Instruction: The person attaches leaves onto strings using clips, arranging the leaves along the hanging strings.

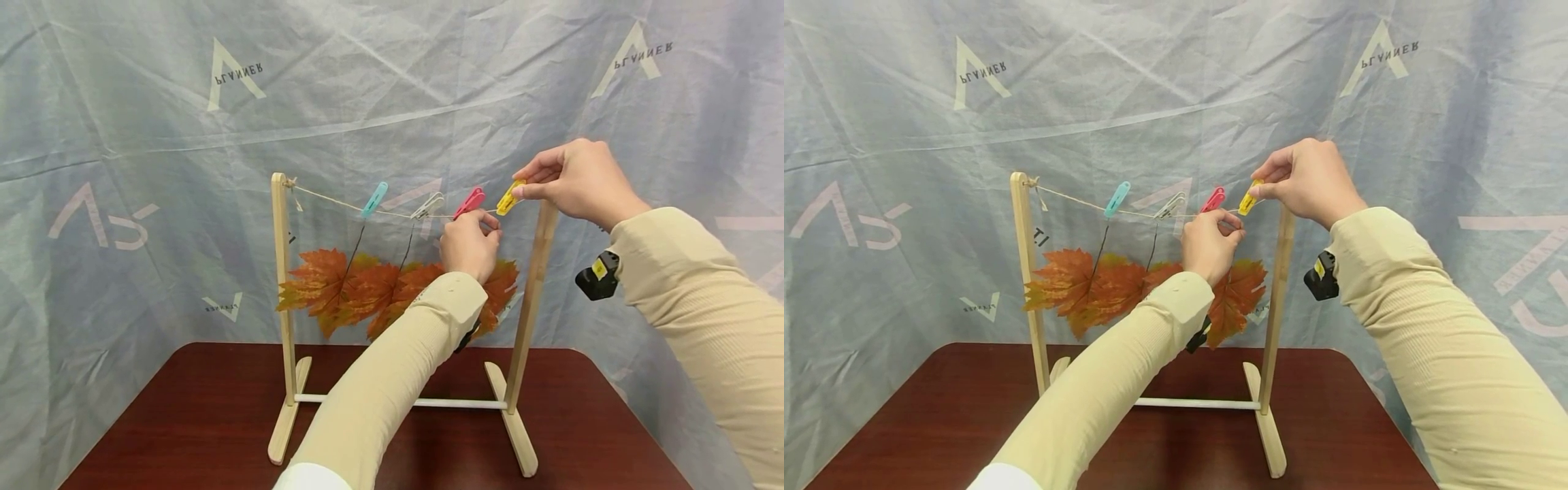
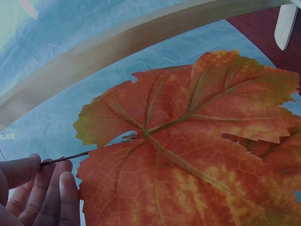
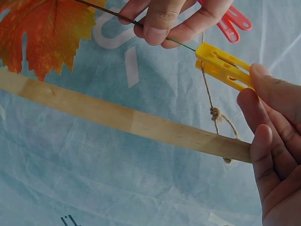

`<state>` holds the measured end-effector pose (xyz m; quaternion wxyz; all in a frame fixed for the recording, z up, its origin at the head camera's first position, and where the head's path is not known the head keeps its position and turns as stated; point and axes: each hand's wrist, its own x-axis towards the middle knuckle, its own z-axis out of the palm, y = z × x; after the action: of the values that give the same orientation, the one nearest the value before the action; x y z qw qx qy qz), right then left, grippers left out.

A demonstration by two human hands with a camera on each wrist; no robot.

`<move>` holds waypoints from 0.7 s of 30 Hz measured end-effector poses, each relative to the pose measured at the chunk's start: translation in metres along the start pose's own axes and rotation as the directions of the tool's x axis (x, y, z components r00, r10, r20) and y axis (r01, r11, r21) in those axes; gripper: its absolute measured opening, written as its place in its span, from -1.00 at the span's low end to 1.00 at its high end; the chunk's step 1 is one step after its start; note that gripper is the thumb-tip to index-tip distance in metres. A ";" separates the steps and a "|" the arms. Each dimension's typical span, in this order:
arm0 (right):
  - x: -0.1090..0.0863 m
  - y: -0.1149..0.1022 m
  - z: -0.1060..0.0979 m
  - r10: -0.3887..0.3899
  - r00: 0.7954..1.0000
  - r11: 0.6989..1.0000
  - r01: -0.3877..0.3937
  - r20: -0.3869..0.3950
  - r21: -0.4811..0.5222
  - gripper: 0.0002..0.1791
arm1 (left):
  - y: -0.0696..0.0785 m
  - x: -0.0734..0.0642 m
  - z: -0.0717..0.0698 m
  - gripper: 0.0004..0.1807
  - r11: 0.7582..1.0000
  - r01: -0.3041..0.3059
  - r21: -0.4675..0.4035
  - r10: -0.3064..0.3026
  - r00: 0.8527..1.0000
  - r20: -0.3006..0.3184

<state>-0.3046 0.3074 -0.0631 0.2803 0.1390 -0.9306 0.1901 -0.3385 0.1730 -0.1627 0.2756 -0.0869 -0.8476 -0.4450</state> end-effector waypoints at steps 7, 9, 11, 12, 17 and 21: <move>0.000 0.001 0.002 -0.002 1.000 1.000 0.002 -0.006 -0.009 -0.72 | 0.000 0.000 0.000 -0.92 1.000 0.002 -0.008 -0.002 1.000 0.002; -0.001 0.001 0.001 -0.005 1.000 1.000 0.005 -0.008 -0.012 -0.71 | 0.000 -0.001 -0.001 -0.92 1.000 0.005 -0.008 -0.005 1.000 0.003; -0.001 0.001 0.001 -0.008 1.000 1.000 0.008 -0.007 -0.012 -0.70 | 0.001 -0.001 -0.001 -0.92 1.000 0.005 -0.007 -0.005 1.000 0.003; -0.002 0.000 0.001 -0.009 1.000 1.000 0.009 -0.003 -0.013 -0.68 | 0.001 -0.001 -0.001 -0.91 1.000 0.005 -0.006 -0.005 1.000 0.002; -0.003 -0.003 0.000 -0.011 0.999 0.999 0.013 0.038 -0.034 -0.59 | 0.001 -0.001 -0.002 -0.90 1.000 -0.005 -0.004 0.005 1.000 -0.002; -0.004 -0.006 0.000 -0.019 0.998 0.998 0.023 0.064 -0.057 -0.54 | 0.001 -0.002 -0.003 -0.94 1.000 -0.018 -0.008 0.018 1.000 0.011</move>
<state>-0.2995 0.3031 -0.0638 0.2563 0.1465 -0.9427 0.1557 -0.3355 0.1715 -0.1620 0.2747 -0.0979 -0.8465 -0.4454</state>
